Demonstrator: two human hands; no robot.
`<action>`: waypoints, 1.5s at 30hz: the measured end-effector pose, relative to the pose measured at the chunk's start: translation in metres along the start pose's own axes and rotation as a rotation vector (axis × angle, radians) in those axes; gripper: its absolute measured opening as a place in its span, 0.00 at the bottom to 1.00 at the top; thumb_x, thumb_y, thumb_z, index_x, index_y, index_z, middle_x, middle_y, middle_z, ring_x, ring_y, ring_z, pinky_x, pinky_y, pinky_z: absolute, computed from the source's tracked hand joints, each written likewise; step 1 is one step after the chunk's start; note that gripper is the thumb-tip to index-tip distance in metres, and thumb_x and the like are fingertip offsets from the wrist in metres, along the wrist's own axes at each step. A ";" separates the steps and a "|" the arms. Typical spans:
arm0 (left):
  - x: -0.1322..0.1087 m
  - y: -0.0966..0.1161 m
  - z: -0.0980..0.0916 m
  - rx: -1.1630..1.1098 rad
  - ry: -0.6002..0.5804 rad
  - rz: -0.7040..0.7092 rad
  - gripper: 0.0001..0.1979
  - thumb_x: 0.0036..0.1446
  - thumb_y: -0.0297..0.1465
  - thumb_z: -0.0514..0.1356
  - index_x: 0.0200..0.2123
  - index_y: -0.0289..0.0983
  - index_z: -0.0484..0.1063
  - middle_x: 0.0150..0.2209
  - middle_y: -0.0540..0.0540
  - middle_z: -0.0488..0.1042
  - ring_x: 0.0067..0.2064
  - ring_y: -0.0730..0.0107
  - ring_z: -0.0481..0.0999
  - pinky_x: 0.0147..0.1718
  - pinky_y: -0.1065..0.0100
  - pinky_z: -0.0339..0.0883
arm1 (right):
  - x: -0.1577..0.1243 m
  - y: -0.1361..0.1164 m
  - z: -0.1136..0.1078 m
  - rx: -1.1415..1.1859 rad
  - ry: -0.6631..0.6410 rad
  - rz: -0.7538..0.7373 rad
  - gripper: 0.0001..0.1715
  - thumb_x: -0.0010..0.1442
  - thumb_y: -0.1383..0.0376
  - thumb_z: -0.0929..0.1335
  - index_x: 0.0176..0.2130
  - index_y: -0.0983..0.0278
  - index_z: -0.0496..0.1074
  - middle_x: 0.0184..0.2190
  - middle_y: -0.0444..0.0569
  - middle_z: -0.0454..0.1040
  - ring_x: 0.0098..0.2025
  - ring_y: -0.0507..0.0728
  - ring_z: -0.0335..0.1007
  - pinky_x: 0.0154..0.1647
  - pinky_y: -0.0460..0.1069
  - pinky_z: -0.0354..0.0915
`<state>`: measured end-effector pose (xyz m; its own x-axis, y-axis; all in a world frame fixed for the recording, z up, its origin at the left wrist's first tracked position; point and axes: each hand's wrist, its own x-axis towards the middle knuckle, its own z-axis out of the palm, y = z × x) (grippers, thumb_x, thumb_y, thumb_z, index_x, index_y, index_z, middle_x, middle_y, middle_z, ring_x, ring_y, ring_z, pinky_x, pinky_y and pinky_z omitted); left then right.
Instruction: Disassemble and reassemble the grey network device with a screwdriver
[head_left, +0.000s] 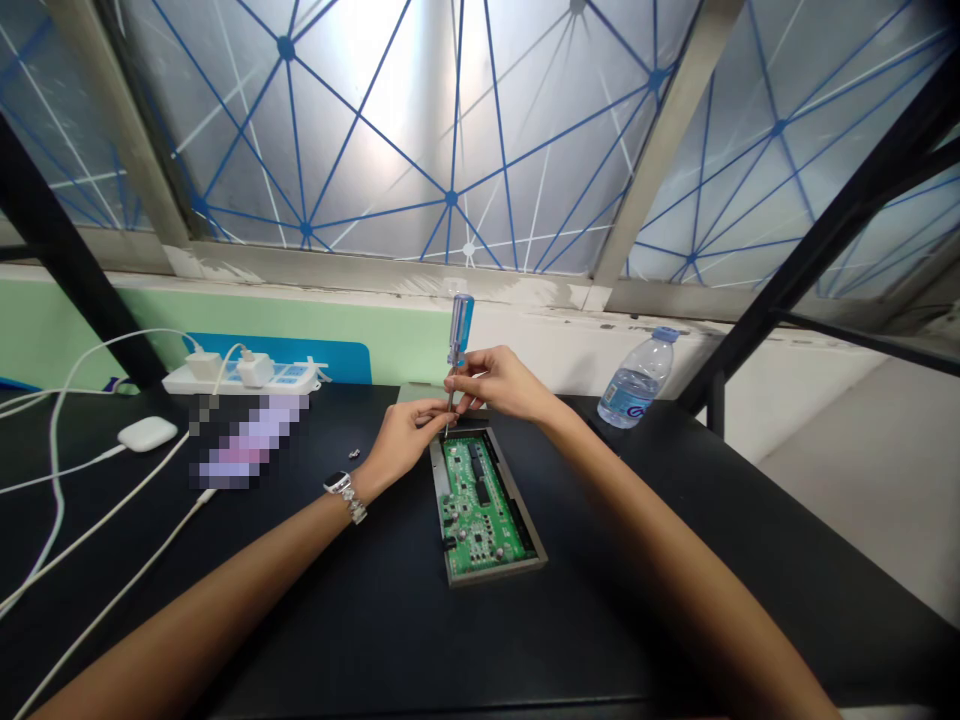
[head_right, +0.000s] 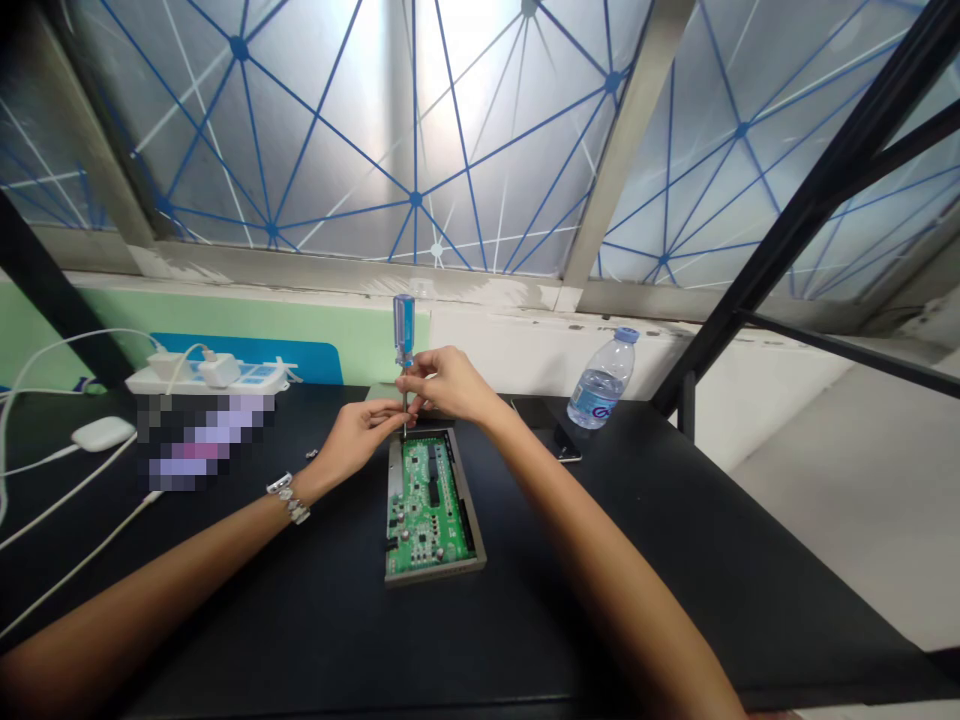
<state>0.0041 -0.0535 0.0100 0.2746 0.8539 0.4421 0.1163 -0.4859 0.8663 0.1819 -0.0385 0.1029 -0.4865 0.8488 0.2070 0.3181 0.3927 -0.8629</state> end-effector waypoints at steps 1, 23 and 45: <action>0.000 -0.001 0.000 0.000 -0.002 0.001 0.11 0.60 0.36 0.62 0.40 0.35 0.79 0.42 0.42 0.82 0.44 0.58 0.82 0.48 0.60 0.75 | 0.000 0.001 0.000 0.007 -0.009 0.006 0.11 0.58 0.60 0.71 0.33 0.68 0.74 0.29 0.48 0.77 0.25 0.53 0.77 0.23 0.45 0.68; 0.001 -0.006 0.003 -0.060 -0.037 -0.016 0.14 0.61 0.38 0.62 0.41 0.33 0.78 0.42 0.40 0.82 0.44 0.57 0.82 0.47 0.60 0.74 | 0.004 0.010 0.013 0.011 0.115 -0.036 0.14 0.57 0.58 0.73 0.33 0.66 0.69 0.25 0.44 0.74 0.22 0.52 0.74 0.19 0.45 0.68; 0.004 -0.011 0.001 0.099 -0.011 0.047 0.14 0.62 0.40 0.60 0.42 0.35 0.77 0.38 0.43 0.82 0.43 0.56 0.81 0.45 0.63 0.73 | 0.001 -0.002 0.015 0.142 -0.043 0.025 0.05 0.60 0.68 0.69 0.36 0.69 0.71 0.25 0.47 0.77 0.23 0.50 0.74 0.22 0.42 0.68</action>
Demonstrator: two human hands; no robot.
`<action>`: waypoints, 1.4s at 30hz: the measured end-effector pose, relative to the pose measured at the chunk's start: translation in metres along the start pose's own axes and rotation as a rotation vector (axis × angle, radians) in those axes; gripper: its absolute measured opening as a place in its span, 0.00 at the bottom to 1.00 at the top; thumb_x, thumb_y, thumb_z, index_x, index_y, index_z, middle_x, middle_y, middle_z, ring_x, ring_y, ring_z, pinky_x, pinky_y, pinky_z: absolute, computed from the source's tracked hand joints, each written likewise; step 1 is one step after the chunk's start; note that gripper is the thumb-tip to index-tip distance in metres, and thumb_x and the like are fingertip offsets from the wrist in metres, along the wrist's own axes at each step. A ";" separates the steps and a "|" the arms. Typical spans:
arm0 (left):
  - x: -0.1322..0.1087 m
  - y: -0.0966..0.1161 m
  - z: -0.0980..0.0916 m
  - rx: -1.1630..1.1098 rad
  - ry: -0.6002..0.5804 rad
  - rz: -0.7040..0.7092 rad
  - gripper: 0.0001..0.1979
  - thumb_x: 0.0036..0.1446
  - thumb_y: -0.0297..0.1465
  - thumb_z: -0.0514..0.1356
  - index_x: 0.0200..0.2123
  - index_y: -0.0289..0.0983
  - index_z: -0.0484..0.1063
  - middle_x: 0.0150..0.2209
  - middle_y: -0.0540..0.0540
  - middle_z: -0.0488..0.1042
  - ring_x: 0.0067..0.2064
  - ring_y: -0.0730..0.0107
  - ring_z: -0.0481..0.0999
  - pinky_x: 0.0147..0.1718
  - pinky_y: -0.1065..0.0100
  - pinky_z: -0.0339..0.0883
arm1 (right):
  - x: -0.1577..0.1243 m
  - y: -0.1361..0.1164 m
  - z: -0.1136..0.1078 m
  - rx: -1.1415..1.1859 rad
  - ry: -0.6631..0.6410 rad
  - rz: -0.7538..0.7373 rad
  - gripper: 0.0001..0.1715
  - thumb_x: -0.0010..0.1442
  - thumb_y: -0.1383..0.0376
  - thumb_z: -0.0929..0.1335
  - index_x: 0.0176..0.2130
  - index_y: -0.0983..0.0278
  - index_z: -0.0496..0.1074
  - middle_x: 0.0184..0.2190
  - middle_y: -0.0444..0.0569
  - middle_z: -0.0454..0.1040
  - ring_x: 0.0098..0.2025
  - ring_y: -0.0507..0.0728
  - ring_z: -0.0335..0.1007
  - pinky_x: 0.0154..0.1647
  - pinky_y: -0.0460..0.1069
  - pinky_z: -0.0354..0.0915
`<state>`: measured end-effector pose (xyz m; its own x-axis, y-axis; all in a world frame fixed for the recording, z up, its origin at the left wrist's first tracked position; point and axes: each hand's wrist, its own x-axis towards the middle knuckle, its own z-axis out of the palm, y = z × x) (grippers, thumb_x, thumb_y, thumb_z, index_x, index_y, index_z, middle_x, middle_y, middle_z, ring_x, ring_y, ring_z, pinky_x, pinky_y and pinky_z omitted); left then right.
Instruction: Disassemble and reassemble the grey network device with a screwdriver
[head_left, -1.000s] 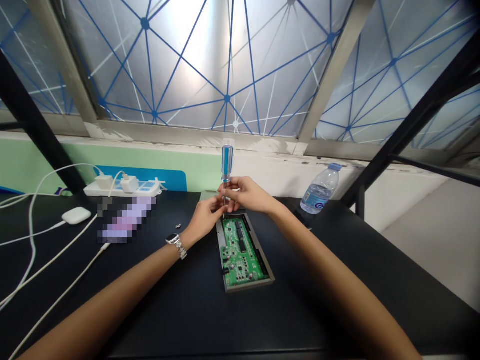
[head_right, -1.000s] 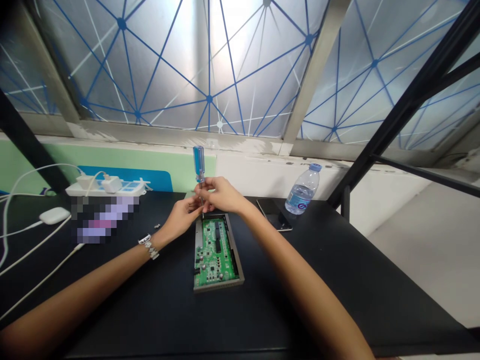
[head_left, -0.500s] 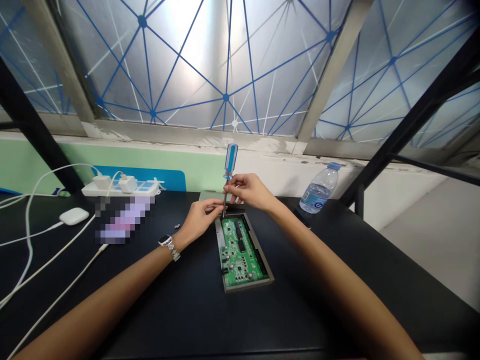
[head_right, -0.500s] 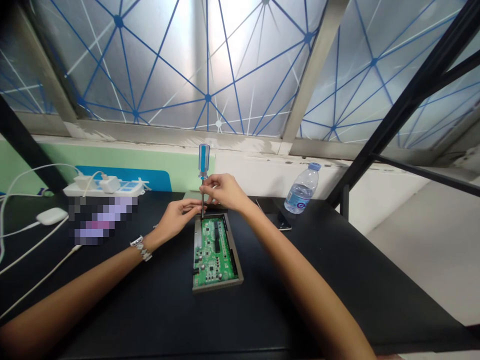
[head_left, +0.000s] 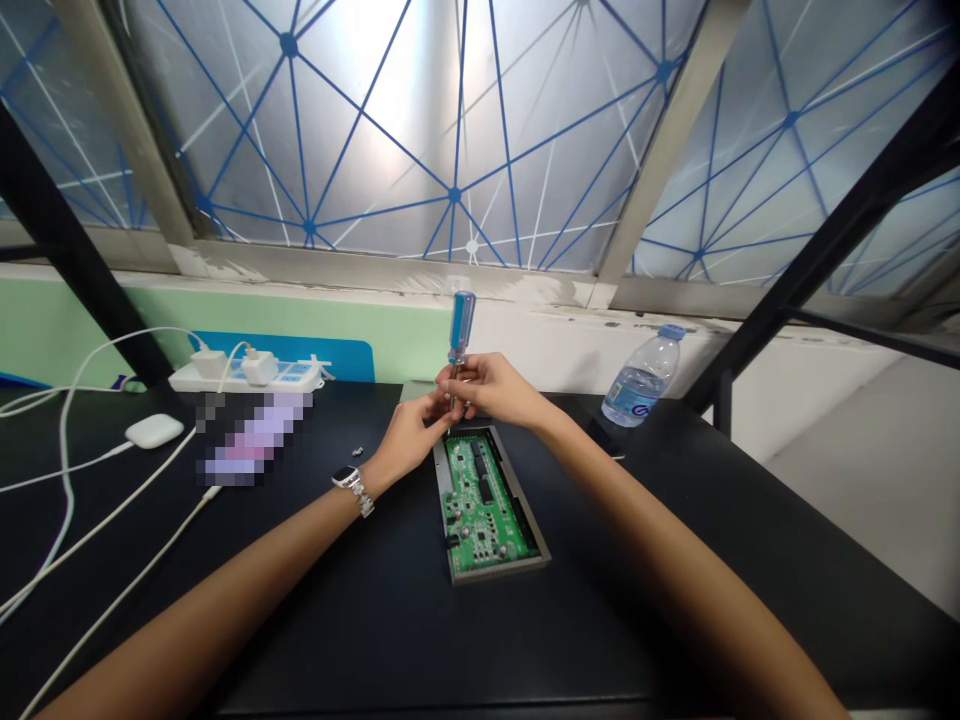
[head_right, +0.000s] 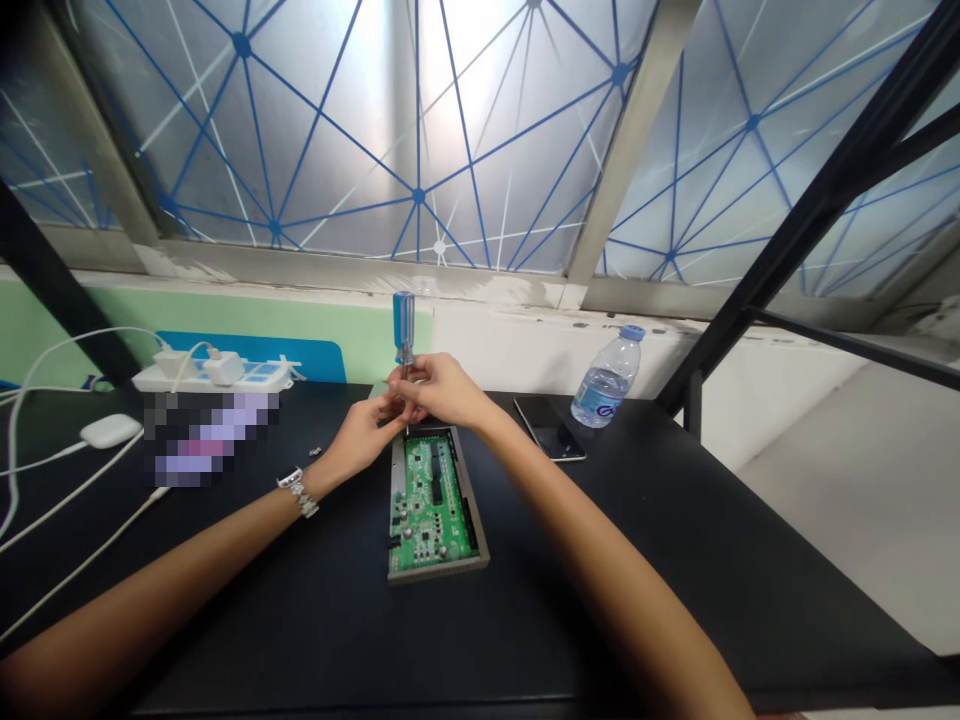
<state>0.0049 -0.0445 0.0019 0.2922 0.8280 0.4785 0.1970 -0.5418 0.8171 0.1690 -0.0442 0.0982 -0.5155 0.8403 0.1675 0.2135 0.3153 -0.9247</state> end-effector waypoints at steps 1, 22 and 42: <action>0.000 -0.001 0.001 0.013 0.000 0.003 0.15 0.62 0.40 0.60 0.41 0.35 0.77 0.37 0.43 0.82 0.43 0.56 0.81 0.45 0.63 0.73 | 0.000 0.000 0.001 0.008 -0.006 0.000 0.05 0.60 0.67 0.69 0.36 0.69 0.72 0.23 0.46 0.75 0.23 0.50 0.74 0.22 0.42 0.69; -0.004 0.005 -0.011 -0.013 0.050 -0.052 0.11 0.58 0.36 0.63 0.38 0.34 0.79 0.38 0.42 0.82 0.40 0.60 0.82 0.43 0.63 0.75 | -0.001 0.008 -0.017 -0.053 -0.033 0.036 0.06 0.62 0.67 0.68 0.40 0.68 0.71 0.40 0.54 0.79 0.26 0.49 0.77 0.21 0.41 0.70; -0.003 0.009 0.001 -0.148 0.010 -0.115 0.14 0.57 0.39 0.64 0.37 0.33 0.79 0.36 0.40 0.82 0.41 0.56 0.82 0.42 0.62 0.74 | 0.001 0.014 -0.012 -0.106 0.046 0.015 0.12 0.57 0.61 0.74 0.34 0.66 0.70 0.27 0.45 0.74 0.24 0.52 0.75 0.17 0.43 0.69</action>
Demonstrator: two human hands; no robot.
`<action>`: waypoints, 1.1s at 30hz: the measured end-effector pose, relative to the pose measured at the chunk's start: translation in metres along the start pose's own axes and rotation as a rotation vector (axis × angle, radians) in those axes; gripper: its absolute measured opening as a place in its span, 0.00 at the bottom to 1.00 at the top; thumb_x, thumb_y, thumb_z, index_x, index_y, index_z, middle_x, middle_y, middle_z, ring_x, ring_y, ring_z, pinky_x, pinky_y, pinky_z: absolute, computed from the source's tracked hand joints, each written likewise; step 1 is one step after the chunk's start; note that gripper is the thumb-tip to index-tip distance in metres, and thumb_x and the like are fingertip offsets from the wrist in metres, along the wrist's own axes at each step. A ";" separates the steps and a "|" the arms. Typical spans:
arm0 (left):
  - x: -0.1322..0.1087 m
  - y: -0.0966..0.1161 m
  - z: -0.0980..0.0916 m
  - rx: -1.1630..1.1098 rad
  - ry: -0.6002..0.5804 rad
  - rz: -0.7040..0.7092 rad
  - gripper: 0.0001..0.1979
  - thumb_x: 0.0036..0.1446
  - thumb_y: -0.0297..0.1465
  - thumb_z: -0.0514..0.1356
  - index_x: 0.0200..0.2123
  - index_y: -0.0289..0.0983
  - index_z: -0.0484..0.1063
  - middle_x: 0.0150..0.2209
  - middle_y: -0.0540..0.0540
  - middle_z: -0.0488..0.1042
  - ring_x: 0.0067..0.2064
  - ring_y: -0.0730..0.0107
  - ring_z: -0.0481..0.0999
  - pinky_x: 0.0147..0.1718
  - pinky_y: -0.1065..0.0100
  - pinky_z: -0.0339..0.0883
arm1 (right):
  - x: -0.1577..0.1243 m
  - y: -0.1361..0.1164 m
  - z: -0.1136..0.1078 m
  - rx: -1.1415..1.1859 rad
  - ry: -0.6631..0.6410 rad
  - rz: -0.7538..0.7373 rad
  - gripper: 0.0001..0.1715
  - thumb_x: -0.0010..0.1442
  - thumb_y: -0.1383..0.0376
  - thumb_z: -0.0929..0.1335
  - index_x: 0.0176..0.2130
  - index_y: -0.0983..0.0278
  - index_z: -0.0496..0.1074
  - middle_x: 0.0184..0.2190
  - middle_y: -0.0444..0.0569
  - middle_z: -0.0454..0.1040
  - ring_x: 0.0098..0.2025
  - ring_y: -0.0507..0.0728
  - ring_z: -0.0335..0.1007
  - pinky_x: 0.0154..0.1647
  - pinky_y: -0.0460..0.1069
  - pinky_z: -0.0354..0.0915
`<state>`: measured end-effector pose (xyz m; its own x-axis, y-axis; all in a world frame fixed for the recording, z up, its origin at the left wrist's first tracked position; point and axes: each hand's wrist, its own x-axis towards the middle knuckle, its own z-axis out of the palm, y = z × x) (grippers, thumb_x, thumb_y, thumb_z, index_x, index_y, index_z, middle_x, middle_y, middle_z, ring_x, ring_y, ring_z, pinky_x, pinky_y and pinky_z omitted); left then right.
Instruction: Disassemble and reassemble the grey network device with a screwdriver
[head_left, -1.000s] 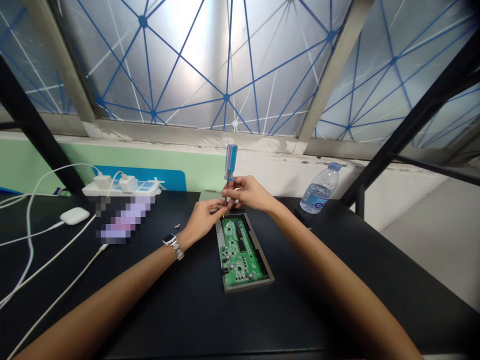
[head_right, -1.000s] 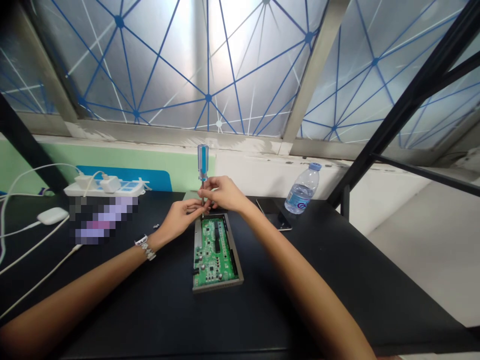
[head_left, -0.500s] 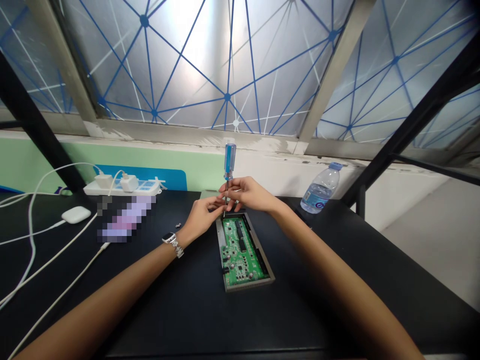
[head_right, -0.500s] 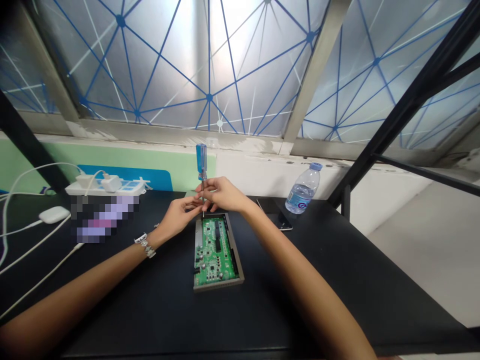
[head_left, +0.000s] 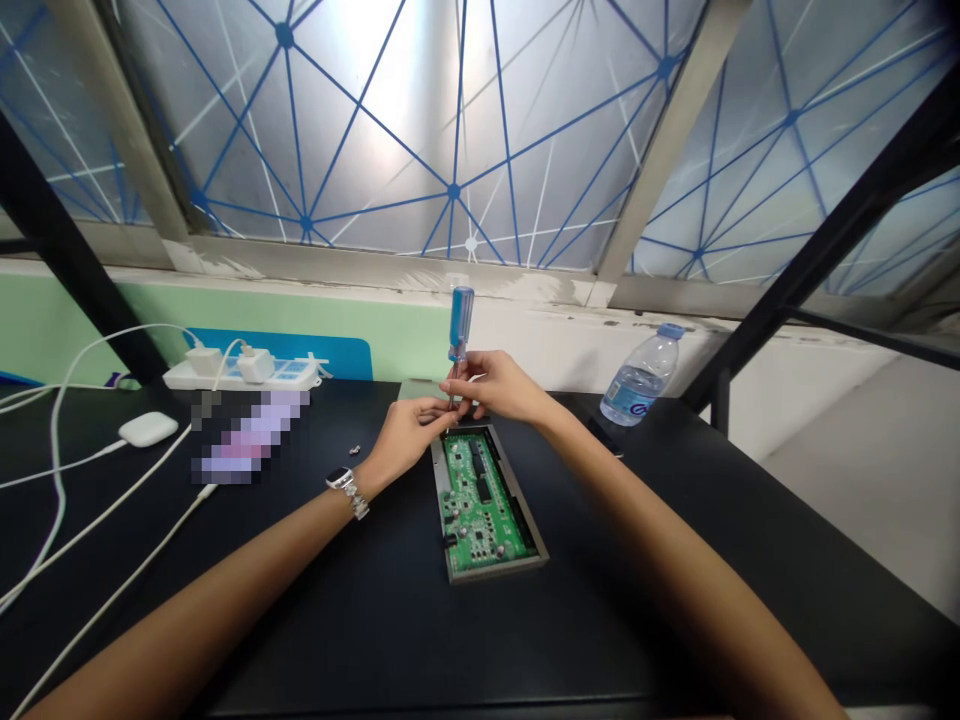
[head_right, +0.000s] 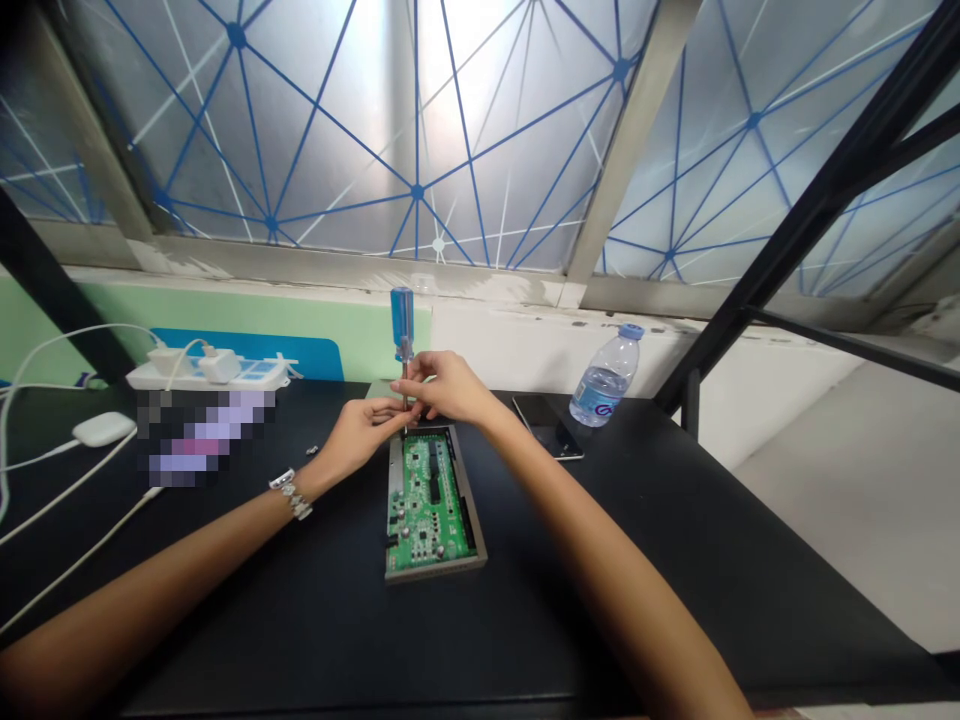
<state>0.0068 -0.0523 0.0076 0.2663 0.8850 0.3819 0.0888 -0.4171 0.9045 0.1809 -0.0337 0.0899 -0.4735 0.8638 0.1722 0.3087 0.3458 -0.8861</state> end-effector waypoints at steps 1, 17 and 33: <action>-0.001 0.001 -0.002 0.015 0.013 -0.004 0.14 0.57 0.39 0.65 0.38 0.33 0.79 0.37 0.40 0.82 0.41 0.56 0.82 0.42 0.62 0.75 | 0.000 0.001 -0.002 0.003 0.001 0.008 0.13 0.56 0.61 0.74 0.33 0.66 0.69 0.27 0.46 0.74 0.24 0.52 0.76 0.17 0.43 0.69; 0.005 -0.009 0.000 0.138 0.004 0.106 0.13 0.61 0.38 0.61 0.33 0.34 0.76 0.32 0.44 0.81 0.36 0.61 0.80 0.38 0.66 0.72 | -0.006 -0.011 0.006 0.063 -0.121 0.038 0.08 0.59 0.65 0.71 0.37 0.68 0.73 0.24 0.46 0.75 0.26 0.52 0.76 0.21 0.42 0.70; -0.004 -0.004 -0.013 0.077 0.028 0.005 0.13 0.56 0.38 0.65 0.38 0.34 0.80 0.36 0.42 0.83 0.39 0.59 0.82 0.42 0.62 0.76 | -0.002 0.001 -0.004 -0.017 -0.012 0.045 0.09 0.56 0.63 0.73 0.33 0.66 0.72 0.29 0.48 0.76 0.26 0.51 0.75 0.18 0.41 0.67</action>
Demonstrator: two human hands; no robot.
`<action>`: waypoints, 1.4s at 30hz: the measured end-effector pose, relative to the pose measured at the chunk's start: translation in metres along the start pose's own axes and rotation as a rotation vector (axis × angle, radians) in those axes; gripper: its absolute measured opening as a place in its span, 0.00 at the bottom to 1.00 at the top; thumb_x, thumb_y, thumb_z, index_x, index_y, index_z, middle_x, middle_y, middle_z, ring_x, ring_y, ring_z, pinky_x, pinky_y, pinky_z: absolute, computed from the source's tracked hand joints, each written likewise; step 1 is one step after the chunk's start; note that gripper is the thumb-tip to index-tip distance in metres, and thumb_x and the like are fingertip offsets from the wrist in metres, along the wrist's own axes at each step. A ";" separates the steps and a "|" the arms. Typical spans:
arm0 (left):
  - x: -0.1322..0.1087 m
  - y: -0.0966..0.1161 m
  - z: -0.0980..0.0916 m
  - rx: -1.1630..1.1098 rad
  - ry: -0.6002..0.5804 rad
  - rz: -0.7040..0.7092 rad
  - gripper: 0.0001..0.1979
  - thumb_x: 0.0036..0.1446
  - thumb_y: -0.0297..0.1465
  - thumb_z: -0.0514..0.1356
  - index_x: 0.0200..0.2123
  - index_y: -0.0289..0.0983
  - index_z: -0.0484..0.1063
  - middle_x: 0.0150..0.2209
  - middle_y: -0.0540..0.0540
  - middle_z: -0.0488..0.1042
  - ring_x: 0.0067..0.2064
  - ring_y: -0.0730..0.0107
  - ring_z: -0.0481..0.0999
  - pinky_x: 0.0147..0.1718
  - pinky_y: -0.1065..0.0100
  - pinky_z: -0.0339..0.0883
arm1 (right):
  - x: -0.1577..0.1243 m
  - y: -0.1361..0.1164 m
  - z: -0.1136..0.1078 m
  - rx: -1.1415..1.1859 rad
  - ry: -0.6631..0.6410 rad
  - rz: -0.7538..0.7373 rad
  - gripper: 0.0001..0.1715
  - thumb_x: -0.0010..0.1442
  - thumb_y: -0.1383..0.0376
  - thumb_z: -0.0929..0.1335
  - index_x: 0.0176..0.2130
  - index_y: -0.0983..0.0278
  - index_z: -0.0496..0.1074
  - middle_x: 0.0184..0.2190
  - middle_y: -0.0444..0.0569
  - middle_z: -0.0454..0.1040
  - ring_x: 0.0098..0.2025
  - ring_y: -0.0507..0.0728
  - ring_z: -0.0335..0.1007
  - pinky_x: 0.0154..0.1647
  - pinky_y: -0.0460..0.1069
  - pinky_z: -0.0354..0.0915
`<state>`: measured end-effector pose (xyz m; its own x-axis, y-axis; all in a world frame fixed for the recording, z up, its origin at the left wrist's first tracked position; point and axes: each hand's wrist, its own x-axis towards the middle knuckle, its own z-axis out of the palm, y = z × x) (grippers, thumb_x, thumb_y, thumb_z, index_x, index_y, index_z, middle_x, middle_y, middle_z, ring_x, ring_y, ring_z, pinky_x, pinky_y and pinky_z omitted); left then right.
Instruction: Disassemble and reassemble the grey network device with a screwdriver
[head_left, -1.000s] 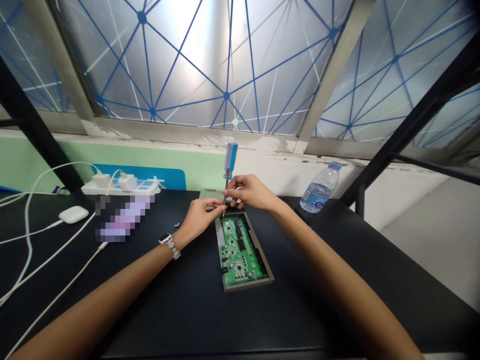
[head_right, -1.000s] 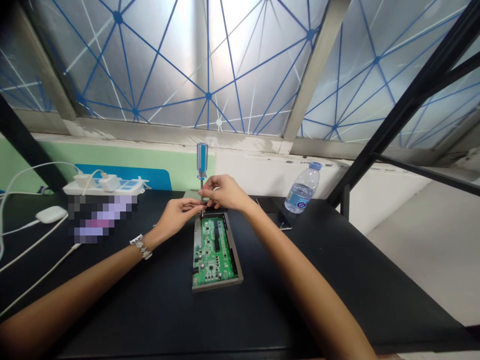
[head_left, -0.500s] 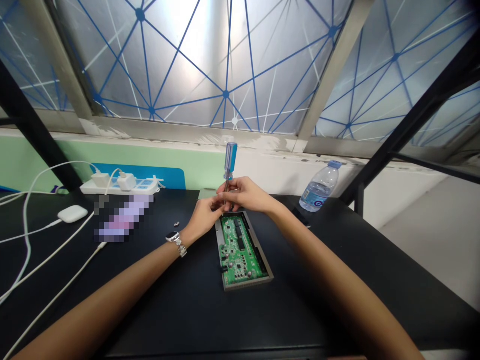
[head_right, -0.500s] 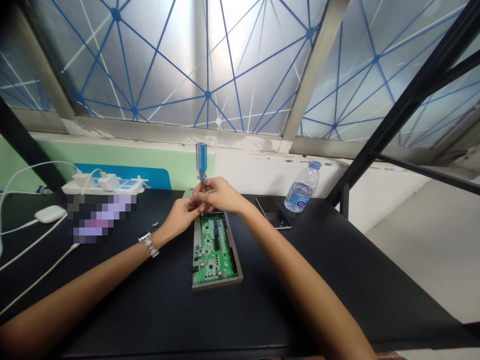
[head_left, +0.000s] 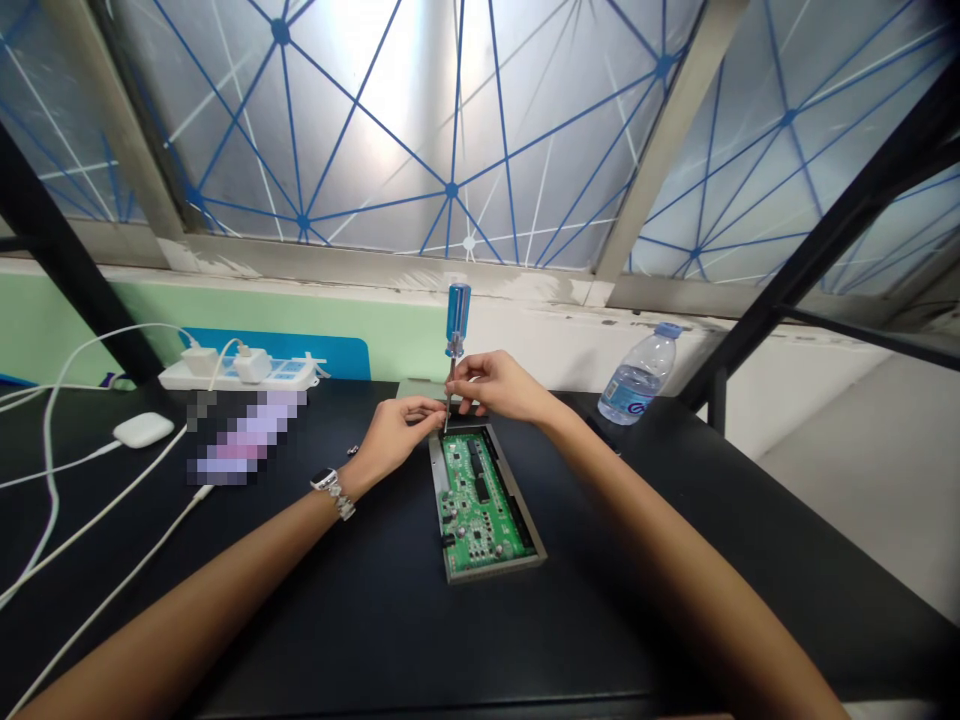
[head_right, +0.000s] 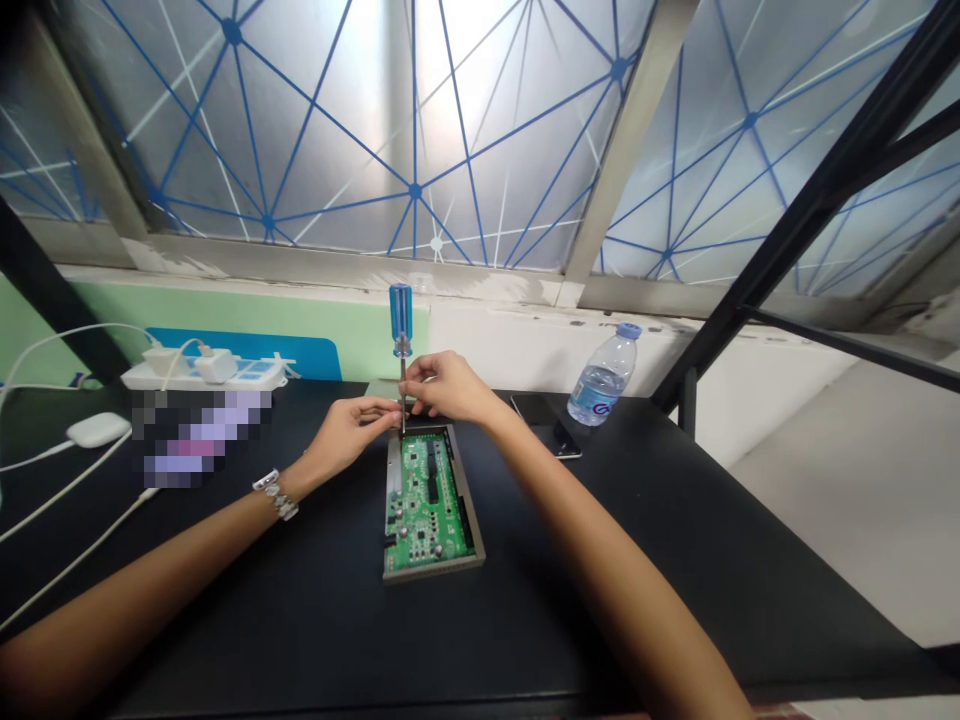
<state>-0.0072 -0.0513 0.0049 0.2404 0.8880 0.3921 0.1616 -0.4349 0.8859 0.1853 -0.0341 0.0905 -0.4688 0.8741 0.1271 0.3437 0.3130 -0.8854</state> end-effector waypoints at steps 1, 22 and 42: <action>0.000 -0.001 0.000 0.011 0.008 0.005 0.12 0.56 0.38 0.65 0.37 0.34 0.79 0.35 0.42 0.82 0.38 0.59 0.82 0.41 0.62 0.76 | 0.000 -0.001 0.000 0.005 -0.011 -0.002 0.08 0.57 0.64 0.72 0.33 0.66 0.71 0.30 0.49 0.77 0.26 0.51 0.75 0.19 0.41 0.67; -0.012 0.019 -0.012 0.226 -0.026 0.045 0.10 0.59 0.35 0.63 0.41 0.37 0.77 0.40 0.44 0.81 0.40 0.63 0.81 0.43 0.64 0.73 | -0.011 -0.014 0.007 -0.078 0.073 -0.079 0.06 0.61 0.64 0.68 0.33 0.65 0.70 0.27 0.50 0.76 0.30 0.56 0.78 0.24 0.46 0.72; -0.054 0.021 -0.021 0.469 -0.194 0.104 0.05 0.59 0.32 0.62 0.38 0.39 0.76 0.37 0.47 0.77 0.36 0.68 0.74 0.36 0.65 0.68 | -0.081 0.040 0.055 0.608 0.427 -0.154 0.19 0.58 0.65 0.73 0.38 0.59 0.57 0.33 0.43 0.78 0.31 0.54 0.77 0.36 0.51 0.73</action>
<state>-0.0368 -0.1049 0.0072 0.4442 0.8115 0.3797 0.5279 -0.5795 0.6209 0.1927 -0.1130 0.0199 -0.0768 0.9436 0.3221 -0.2670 0.2918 -0.9185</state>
